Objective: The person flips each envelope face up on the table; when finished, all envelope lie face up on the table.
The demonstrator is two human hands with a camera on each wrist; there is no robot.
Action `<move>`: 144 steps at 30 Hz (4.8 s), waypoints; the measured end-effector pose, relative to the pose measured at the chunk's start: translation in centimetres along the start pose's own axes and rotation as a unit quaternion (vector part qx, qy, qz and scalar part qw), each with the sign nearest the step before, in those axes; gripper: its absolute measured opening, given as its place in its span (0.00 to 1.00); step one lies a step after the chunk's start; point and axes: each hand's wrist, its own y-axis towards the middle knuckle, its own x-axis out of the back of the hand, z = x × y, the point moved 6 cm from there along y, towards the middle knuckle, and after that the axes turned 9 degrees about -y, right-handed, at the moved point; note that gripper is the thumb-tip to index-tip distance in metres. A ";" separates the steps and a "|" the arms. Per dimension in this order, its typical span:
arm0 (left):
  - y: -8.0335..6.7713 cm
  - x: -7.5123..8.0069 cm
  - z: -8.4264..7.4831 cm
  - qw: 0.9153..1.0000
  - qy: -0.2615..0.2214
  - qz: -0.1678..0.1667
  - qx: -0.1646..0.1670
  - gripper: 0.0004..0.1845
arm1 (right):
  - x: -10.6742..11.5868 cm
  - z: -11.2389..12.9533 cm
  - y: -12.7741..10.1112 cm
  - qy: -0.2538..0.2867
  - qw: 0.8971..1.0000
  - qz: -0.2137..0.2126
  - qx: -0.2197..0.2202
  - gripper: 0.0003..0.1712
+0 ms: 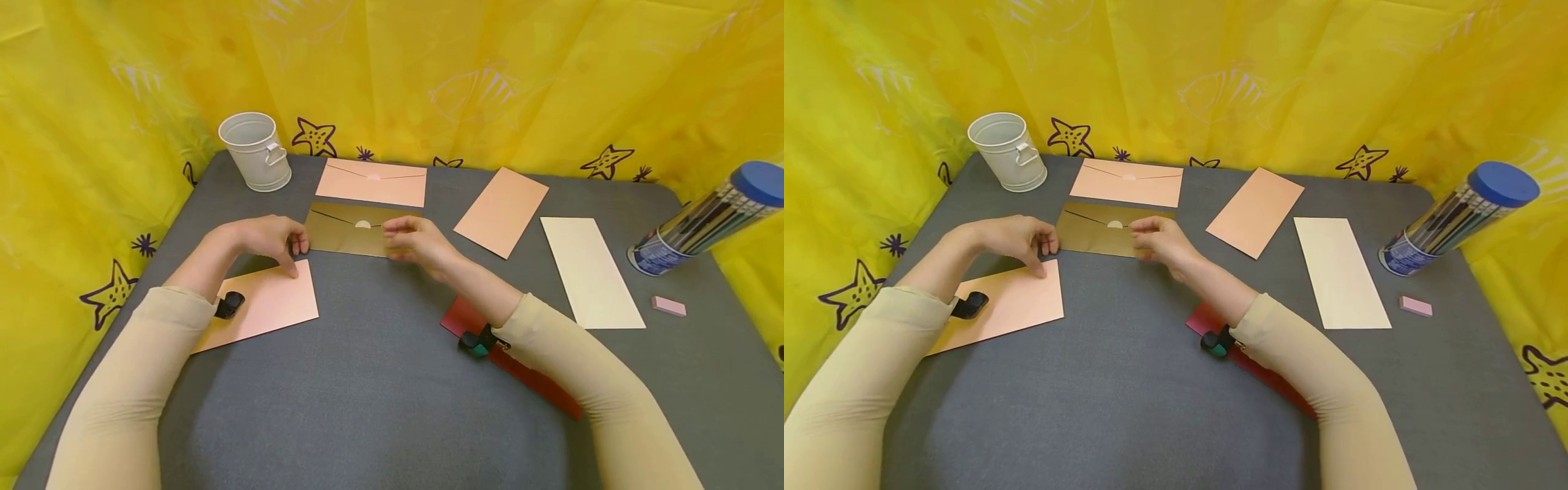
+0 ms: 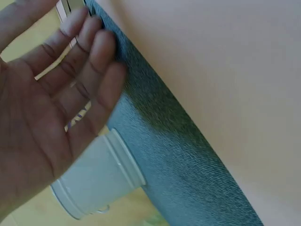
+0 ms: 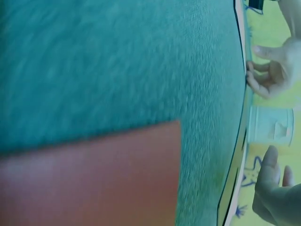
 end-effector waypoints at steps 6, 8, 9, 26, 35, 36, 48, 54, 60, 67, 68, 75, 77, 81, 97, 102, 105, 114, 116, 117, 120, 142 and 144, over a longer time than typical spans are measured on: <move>-0.3 -0.5 -0.5 0.996 0.079 -0.014 0.024 0.23 | -1.8 -0.3 0.0 0.000 1.000 0.026 -0.007 0.26; -0.4 -0.6 -0.8 0.995 0.097 -0.017 0.031 0.23 | -2.3 -0.5 0.0 0.004 0.999 0.034 -0.011 0.26; -0.4 -0.7 -0.8 0.994 0.103 -0.018 0.033 0.23 | -2.6 -0.6 0.0 0.006 0.999 0.037 -0.013 0.26; -0.1 -0.8 -0.6 0.989 0.135 -0.020 0.051 0.17 | -5.4 -1.1 0.3 0.014 0.997 0.072 -0.030 0.25; 0.0 -0.6 -0.1 0.996 0.090 -0.022 0.011 0.13 | -6.1 -1.2 0.2 0.012 0.995 0.094 -0.025 0.24; 0.0 -0.6 -0.2 0.997 0.080 -0.021 0.004 0.12 | -6.1 -1.2 0.2 0.012 0.995 0.097 -0.024 0.24; 0.7 0.1 -2.8 0.995 0.041 -0.063 -0.064 0.11 | -7.1 -1.4 0.0 -0.024 0.986 0.162 -0.021 0.24; 1.3 0.2 -4.6 0.992 0.044 -0.080 -0.083 0.10 | -7.4 -1.4 0.2 -0.042 0.983 0.178 -0.016 0.24; 1.9 0.1 -6.0 0.989 0.045 -0.088 -0.108 0.10 | -6.7 -1.4 0.4 -0.032 0.987 0.157 -0.022 0.19; 2.3 0.0 -7.2 0.987 0.024 -0.091 -0.131 0.09 | -5.1 -1.1 0.6 -0.052 0.990 0.126 -0.023 0.06; 2.3 0.1 -7.3 0.986 0.022 -0.092 -0.134 0.08 | -4.8 -1.0 0.6 -0.057 0.991 0.121 -0.021 0.05; 2.1 1.0 -6.3 0.986 0.027 -0.116 -0.114 0.07 | -2.6 -0.4 0.3 -0.069 0.992 0.104 -0.007 0.06; 1.8 1.3 -5.7 0.987 0.025 -0.121 -0.100 0.07 | -1.8 -0.3 0.2 -0.073 0.992 0.098 -0.006 0.05; 1.5 2.0 -4.5 0.988 0.024 -0.127 -0.086 0.06 | 0.0 -0.3 -0.1 -0.082 0.993 0.088 -0.004 0.03; 1.6 3.0 -0.4 0.984 -0.100 -0.145 -0.039 0.13 | 6.3 -1.0 -1.4 -0.110 0.993 0.043 -0.010 0.07; 1.8 2.6 -0.2 0.975 -0.179 -0.132 -0.029 0.16 | 7.8 -1.4 -1.6 -0.100 0.994 0.031 -0.018 0.09; 1.9 2.5 -0.2 0.963 -0.239 -0.123 -0.024 0.16 | 8.4 -1.5 -1.6 -0.093 0.995 0.028 -0.017 0.09; 1.8 2.6 -0.1 0.931 -0.343 -0.119 -0.046 0.08 | 9.8 -1.3 -2.0 -0.087 0.996 0.012 -0.016 0.08; 1.8 2.5 -0.1 0.927 -0.354 -0.114 -0.052 0.06 | 9.9 -1.3 -2.0 -0.089 0.996 0.007 -0.017 0.08; 1.8 2.5 0.0 0.925 -0.359 -0.112 -0.055 0.05 | 10.0 -1.3 -2.1 -0.089 0.996 0.006 -0.017 0.08; 1.9 2.4 0.0 0.921 -0.368 -0.109 -0.063 0.03 | 10.2 -1.3 -2.2 -0.088 0.996 0.004 -0.017 0.09; 1.4 3.4 0.0 0.892 -0.418 -0.154 -0.079 0.05 | 11.3 -0.5 -2.7 0.042 0.999 -0.024 0.002 0.08; 1.5 3.5 -0.1 0.890 -0.422 -0.152 -0.086 0.04 | 11.4 -0.5 -2.7 0.048 0.998 -0.031 0.004 0.10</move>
